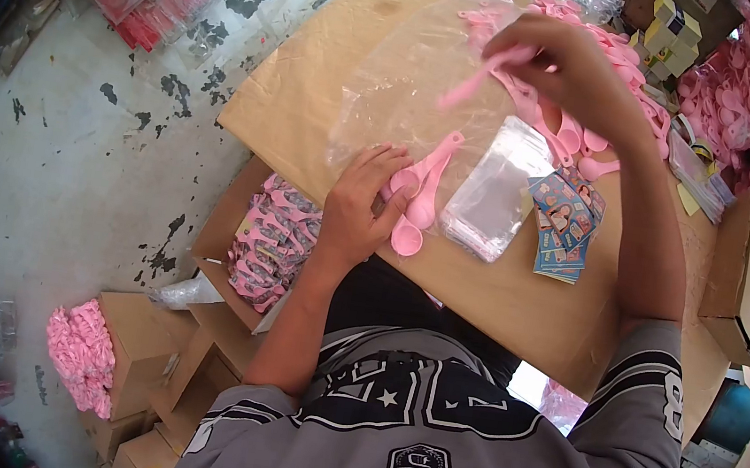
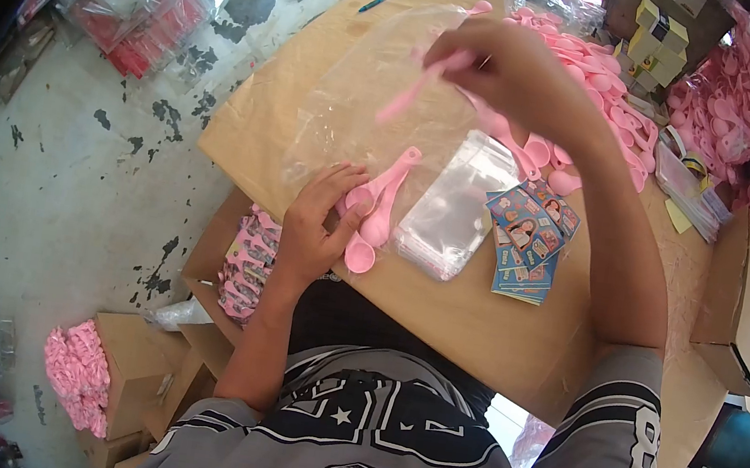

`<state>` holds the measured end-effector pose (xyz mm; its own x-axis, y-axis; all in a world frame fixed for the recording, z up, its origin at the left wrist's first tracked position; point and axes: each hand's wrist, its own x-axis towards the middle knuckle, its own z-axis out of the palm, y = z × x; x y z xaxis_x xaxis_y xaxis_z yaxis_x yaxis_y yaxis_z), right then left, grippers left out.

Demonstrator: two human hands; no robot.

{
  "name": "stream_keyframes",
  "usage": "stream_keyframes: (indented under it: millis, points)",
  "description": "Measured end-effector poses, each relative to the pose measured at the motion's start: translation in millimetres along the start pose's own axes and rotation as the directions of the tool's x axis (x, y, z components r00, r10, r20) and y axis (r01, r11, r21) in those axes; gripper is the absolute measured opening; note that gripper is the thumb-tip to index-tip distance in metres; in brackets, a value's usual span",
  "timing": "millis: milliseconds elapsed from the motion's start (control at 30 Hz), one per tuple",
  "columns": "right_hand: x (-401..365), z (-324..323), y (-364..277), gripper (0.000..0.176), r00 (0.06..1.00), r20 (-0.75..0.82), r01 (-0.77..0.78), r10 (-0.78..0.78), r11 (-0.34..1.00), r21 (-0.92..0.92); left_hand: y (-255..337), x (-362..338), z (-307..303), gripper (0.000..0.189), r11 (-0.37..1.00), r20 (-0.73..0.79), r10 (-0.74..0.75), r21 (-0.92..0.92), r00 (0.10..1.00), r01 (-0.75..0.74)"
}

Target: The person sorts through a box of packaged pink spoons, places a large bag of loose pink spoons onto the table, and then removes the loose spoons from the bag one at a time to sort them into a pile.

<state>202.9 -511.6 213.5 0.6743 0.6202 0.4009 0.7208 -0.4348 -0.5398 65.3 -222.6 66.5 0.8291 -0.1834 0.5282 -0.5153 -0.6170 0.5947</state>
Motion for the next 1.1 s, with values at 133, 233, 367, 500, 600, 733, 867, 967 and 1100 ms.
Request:
stream_keyframes:
  millis: [133,233,367,500,600,733,867,967,1100]
  points:
    - [-1.6,-37.1,22.3,0.026,0.921,-0.303,-0.277,0.244,0.958,-0.07,0.0,0.0,1.0,0.034,1.0,-0.003,-0.003,-0.015,1.0,0.003]
    - [-11.9,-32.7,47.8,0.03,0.825,-0.553,-0.385,-0.114,0.603,-0.699,-0.1,0.2,0.9,0.035,1.0,-0.007,0.007,-0.003,1.0,-0.007]
    - [-10.3,-9.4,33.5,0.031,0.946,-0.315,-0.07,-0.08,0.896,-0.438,0.1,0.5,1.3,0.04,1.0,-0.008,0.008,-0.025,1.0,-0.009]
    - [-4.4,46.1,5.5,0.036,0.93,0.358,0.132,-0.084,0.985,-0.112,-3.7,-4.9,3.4,0.051,1.0,-0.02,-0.018,0.002,1.0,0.018]
    - [-14.1,85.7,12.5,0.041,0.882,0.436,0.233,-0.178,0.97,-0.075,-4.1,-5.4,2.7,0.056,1.0,-0.016,-0.018,-0.013,1.0,0.018]
    - [-12.9,95.4,1.2,0.039,0.849,0.487,0.274,-0.202,0.959,-0.079,-2.9,-3.5,2.2,0.059,0.999,-0.012,-0.015,-0.031,1.0,0.014]
    - [-16.0,89.9,-4.1,0.033,0.876,0.471,0.156,-0.104,0.985,-0.074,-4.1,-3.8,3.0,0.059,0.998,-0.005,-0.032,-0.047,0.999,0.032]
    - [-15.5,80.9,-0.7,0.031,0.862,0.504,0.105,-0.051,0.991,-0.079,-2.0,-2.9,1.6,0.062,0.996,0.011,-0.052,-0.072,0.999,0.053]
    - [-12.2,60.5,-8.8,0.023,0.879,0.476,0.095,-0.006,0.982,-0.163,-3.2,-3.0,1.9,0.059,1.0,-0.008,-0.009,-0.016,1.0,0.008]
